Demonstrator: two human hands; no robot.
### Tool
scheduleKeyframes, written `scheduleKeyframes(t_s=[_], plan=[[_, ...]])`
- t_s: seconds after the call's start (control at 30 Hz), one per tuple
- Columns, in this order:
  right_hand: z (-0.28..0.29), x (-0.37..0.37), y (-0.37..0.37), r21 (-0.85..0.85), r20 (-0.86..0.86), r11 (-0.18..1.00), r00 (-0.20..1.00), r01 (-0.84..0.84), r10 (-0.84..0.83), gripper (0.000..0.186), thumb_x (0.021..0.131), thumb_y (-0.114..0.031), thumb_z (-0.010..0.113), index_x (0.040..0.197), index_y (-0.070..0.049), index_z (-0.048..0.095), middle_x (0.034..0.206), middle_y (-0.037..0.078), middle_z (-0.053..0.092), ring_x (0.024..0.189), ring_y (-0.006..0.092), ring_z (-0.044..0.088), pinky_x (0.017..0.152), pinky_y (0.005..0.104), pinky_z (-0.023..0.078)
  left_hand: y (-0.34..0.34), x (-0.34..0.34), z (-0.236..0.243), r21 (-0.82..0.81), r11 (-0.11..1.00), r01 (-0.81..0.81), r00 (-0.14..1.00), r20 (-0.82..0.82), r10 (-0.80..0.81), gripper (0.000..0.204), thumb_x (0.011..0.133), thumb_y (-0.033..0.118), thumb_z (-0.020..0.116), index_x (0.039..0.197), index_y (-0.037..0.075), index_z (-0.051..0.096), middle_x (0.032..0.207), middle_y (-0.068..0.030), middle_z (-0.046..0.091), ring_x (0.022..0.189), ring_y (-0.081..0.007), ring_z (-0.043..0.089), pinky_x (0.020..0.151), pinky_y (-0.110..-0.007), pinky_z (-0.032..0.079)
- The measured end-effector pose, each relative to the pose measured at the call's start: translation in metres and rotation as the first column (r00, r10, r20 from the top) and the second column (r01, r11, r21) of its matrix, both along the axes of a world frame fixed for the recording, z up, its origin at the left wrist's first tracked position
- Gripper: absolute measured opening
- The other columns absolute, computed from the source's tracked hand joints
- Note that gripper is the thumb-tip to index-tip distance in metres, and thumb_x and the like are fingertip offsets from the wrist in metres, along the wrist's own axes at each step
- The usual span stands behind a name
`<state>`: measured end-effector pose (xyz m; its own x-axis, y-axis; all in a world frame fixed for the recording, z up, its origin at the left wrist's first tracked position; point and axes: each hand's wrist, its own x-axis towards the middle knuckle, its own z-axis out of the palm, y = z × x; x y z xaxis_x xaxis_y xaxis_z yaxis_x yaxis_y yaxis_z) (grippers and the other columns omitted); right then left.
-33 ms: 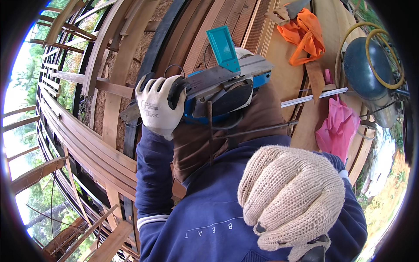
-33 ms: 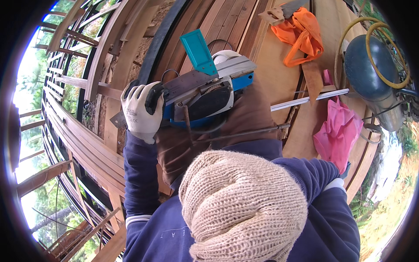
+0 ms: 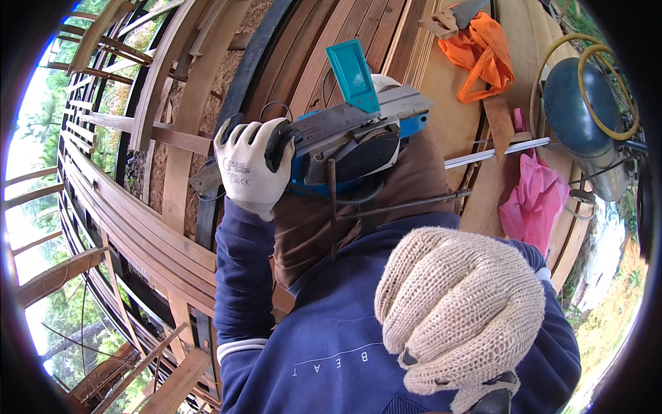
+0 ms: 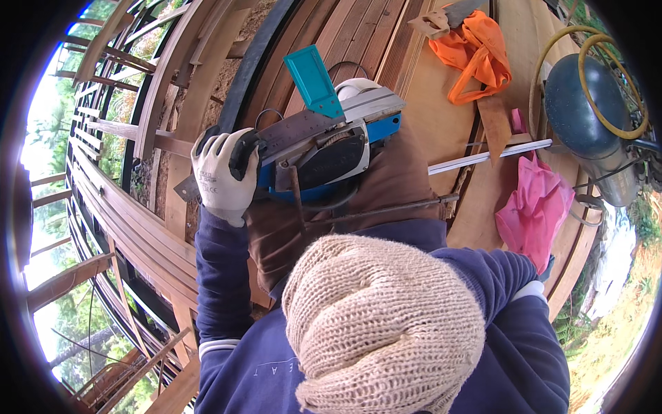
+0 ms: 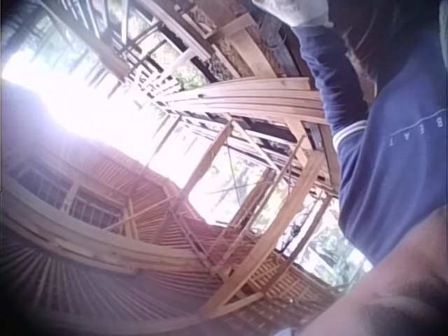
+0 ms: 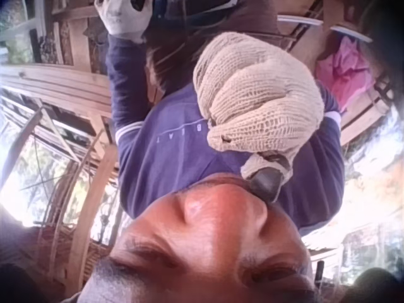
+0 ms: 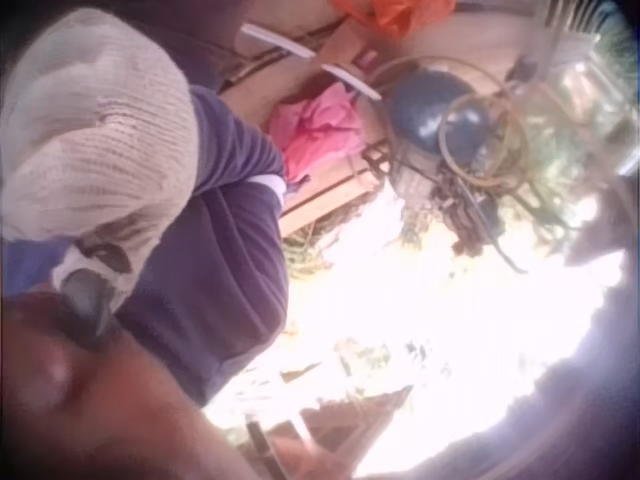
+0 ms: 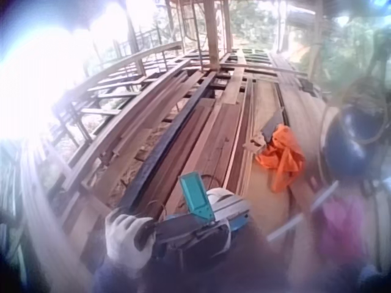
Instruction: The person unscrews and removes a metal component from the underside of a power planer using a long screwdriver, then uses a ruler to check the alignment of the internal blade.
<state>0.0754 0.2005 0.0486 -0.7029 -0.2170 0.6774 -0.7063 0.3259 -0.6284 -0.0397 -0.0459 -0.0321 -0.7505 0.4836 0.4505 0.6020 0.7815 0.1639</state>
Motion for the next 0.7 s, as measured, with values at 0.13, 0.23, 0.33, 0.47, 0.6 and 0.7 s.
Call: scheduleKeyframes(t_s=[0.13, 0.23, 0.33, 0.47, 0.6, 0.7], plan=[[-0.006, -0.009, 0.008, 0.034, -0.050, 0.998, 0.997, 0.061, -0.059, 0.058, 0.068, -0.020, 0.088, 0.120, -0.005, 0.067, 0.115, 0.014, 0.069, 0.107, 0.0358, 0.067, 0.098, 0.0481, 0.052, -0.005, -0.004, -0.005, 0.019, 1.000, 0.018, 0.999, 0.042, -0.018, 0.025, 0.081, 0.019, 0.078, 0.105, 0.016, 0.074, 0.091, -0.0049, 0.072, 0.091, -0.0293, 0.069, 0.103, -0.046, 0.044], [-0.053, -0.024, 0.021, 0.159, -0.079, 0.940, 0.953, 0.301, -0.291, 0.056, 0.068, -0.020, 0.087, 0.119, -0.005, 0.069, 0.113, 0.013, 0.069, 0.105, 0.0363, 0.068, 0.097, 0.0486, 0.053, -0.001, -0.004, 0.000, 0.018, 1.000, 0.015, 0.998, 0.053, -0.016, 0.024, 0.083, 0.013, 0.075, 0.107, 0.013, 0.075, 0.096, -0.0084, 0.074, 0.094, -0.0330, 0.069, 0.104, -0.047, 0.046], [-0.101, -0.033, 0.033, 0.335, -0.009, 0.859, 0.913, 0.387, -0.408, 0.074, 0.060, -0.021, 0.089, 0.127, -0.005, 0.064, 0.121, 0.016, 0.066, 0.117, 0.0411, 0.062, 0.103, 0.0514, 0.050, 0.002, -0.003, 0.008, 0.006, 1.000, 0.014, 0.996, 0.087, -0.015, 0.023, 0.084, 0.011, 0.074, 0.107, 0.011, 0.075, 0.099, -0.0108, 0.074, 0.096, -0.0353, 0.070, 0.099, -0.047, 0.050], [-0.111, -0.036, 0.030, 0.371, -0.028, 0.836, 0.905, 0.404, -0.425, 0.074, 0.056, -0.021, 0.088, 0.125, -0.009, 0.067, 0.123, 0.015, 0.066, 0.120, 0.0418, 0.061, 0.105, 0.0537, 0.049, -0.002, -0.006, 0.008, 0.026, 1.000, 0.014, 0.981, 0.191, -0.019, 0.022, 0.084, 0.010, 0.075, 0.106, 0.010, 0.074, 0.099, -0.0119, 0.074, 0.097, -0.0356, 0.070, 0.093, -0.043, 0.053], [-0.102, -0.042, 0.034, 0.362, 0.029, 0.871, 0.930, 0.331, -0.366, 0.071, 0.052, -0.020, 0.087, 0.120, -0.013, 0.071, 0.123, 0.013, 0.067, 0.121, 0.0418, 0.061, 0.106, 0.0527, 0.048, -0.003, -0.007, 0.010, 0.020, 1.000, -0.009, 0.968, 0.253, 0.004, 0.023, 0.084, 0.011, 0.075, 0.106, 0.010, 0.073, 0.098, -0.0124, 0.074, 0.096, -0.0362, 0.070, 0.088, -0.042, 0.055], [-0.105, -0.043, 0.035, 0.358, 0.051, 0.879, 0.934, 0.314, -0.354, 0.071, 0.049, -0.019, 0.087, 0.119, -0.014, 0.073, 0.121, 0.013, 0.067, 0.120, 0.0415, 0.061, 0.105, 0.0522, 0.049, -0.004, -0.009, 0.012, 0.031, 1.000, -0.004, 0.959, 0.285, -0.005, 0.022, 0.084, 0.011, 0.075, 0.106, 0.010, 0.072, 0.096, -0.0125, 0.074, 0.094, -0.0369, 0.070, 0.086, -0.042, 0.056]])
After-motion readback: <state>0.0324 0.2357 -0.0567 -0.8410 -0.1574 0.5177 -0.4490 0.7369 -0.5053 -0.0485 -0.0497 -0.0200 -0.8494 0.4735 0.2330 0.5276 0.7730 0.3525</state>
